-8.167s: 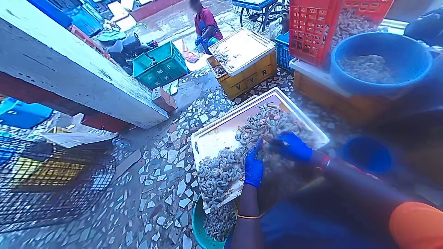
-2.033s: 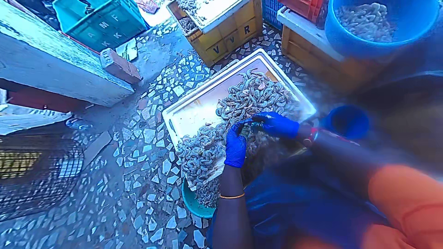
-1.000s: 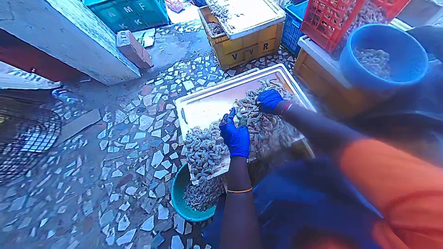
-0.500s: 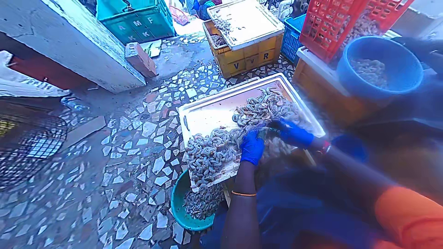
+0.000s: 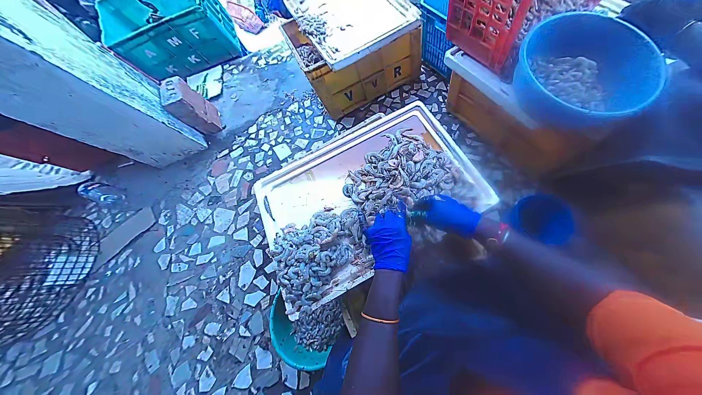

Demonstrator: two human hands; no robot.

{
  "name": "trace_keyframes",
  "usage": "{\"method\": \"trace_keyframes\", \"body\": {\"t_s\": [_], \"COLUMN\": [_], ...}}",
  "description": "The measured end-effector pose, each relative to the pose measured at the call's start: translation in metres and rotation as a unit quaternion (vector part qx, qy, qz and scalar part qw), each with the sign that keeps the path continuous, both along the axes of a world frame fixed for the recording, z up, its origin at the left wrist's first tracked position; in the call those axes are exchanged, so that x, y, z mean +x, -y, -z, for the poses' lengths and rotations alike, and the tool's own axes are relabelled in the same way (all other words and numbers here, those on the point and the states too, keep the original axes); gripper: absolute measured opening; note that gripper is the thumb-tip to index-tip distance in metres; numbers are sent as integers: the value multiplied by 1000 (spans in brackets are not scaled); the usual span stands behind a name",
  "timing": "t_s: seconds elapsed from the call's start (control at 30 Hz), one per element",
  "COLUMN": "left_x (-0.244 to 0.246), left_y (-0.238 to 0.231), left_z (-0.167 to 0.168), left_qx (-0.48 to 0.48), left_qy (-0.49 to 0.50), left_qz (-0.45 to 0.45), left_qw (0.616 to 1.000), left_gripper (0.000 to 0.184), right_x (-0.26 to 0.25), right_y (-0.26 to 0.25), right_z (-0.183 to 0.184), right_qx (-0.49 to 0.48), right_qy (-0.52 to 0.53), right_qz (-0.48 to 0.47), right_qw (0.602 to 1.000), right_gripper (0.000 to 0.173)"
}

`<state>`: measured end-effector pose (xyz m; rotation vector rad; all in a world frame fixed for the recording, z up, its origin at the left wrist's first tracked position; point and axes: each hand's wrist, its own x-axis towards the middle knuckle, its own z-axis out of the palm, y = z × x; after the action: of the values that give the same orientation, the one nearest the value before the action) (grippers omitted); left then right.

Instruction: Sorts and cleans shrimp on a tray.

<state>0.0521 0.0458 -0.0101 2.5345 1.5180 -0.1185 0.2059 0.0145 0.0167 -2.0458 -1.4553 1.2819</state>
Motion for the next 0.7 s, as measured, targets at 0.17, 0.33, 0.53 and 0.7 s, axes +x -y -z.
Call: {"method": "trace_keyframes", "body": {"t_s": [0.17,0.33,0.53,0.7], "left_x": [2,1,-10,-36], "left_y": [6,6,3,-15], "left_z": [16,10,-14,-8], "left_qx": [126,88,-104,-153], "left_qy": [58,39,159,298], "left_qz": [1,14,-136,-239], "left_qw": [990,995,972,911], "left_gripper": [50,51,31,32], "right_x": [5,7,0,1], "right_y": [9,5,14,18], "right_z": [-6,12,11,16], "right_qx": [-21,47,178,279], "right_qy": [-199,-35,144,74], "right_qz": [49,3,-123,-120], "right_qw": [979,998,965,950], "right_gripper": [28,25,18,21]}}
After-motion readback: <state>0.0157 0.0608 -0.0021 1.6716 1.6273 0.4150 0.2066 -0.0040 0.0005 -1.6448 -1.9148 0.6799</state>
